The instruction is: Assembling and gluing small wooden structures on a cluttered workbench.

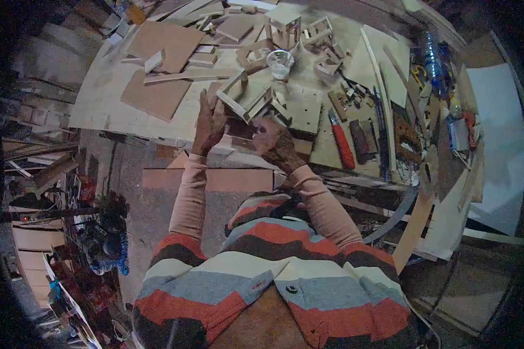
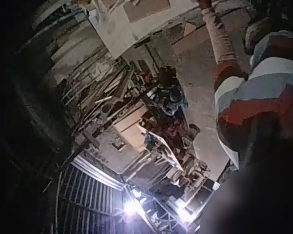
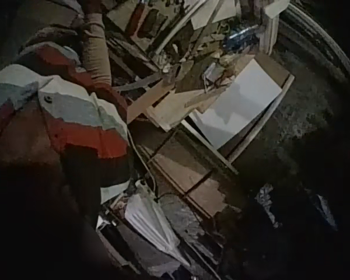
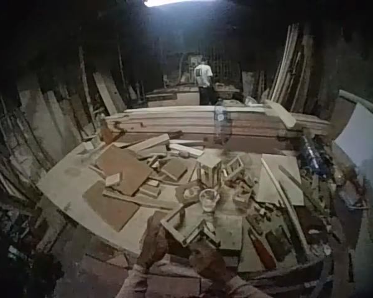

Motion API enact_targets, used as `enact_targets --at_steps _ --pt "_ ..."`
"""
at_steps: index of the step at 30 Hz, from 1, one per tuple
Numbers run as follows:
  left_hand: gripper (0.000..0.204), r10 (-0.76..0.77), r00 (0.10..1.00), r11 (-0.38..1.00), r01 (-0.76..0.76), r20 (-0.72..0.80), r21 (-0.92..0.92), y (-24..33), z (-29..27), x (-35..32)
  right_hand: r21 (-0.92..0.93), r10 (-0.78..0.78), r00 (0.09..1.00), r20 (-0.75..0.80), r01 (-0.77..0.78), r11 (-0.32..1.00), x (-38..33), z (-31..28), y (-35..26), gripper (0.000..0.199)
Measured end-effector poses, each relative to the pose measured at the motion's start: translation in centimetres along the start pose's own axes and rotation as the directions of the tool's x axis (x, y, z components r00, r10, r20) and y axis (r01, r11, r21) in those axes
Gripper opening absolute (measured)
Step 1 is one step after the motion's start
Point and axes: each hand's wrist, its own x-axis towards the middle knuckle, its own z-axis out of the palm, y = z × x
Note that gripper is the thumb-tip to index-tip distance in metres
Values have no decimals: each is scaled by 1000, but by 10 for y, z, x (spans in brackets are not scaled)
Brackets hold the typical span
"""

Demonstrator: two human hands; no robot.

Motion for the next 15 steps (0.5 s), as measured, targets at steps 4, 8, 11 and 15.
enact_targets --at_steps 4,8,11,15 --pt "77 93 988 986 -75 -120 148 9 -2 -12 72 78 984 -162 -67 995 4 -22 3 40" --pt "59 -267 945 944 216 -191 -249 30 11 -22 1 54 972 -229 -55 998 16 -36 15 40" --pt "54 -514 842 771 370 -163 -518 43 17 -18 -79 40 971 -235 -60 995 17 -44 23 38" --pt "52 -550 815 768 408 -181 -494 45 14 -6 -19 2 968 -249 -6 1000 13 -56 30 39"
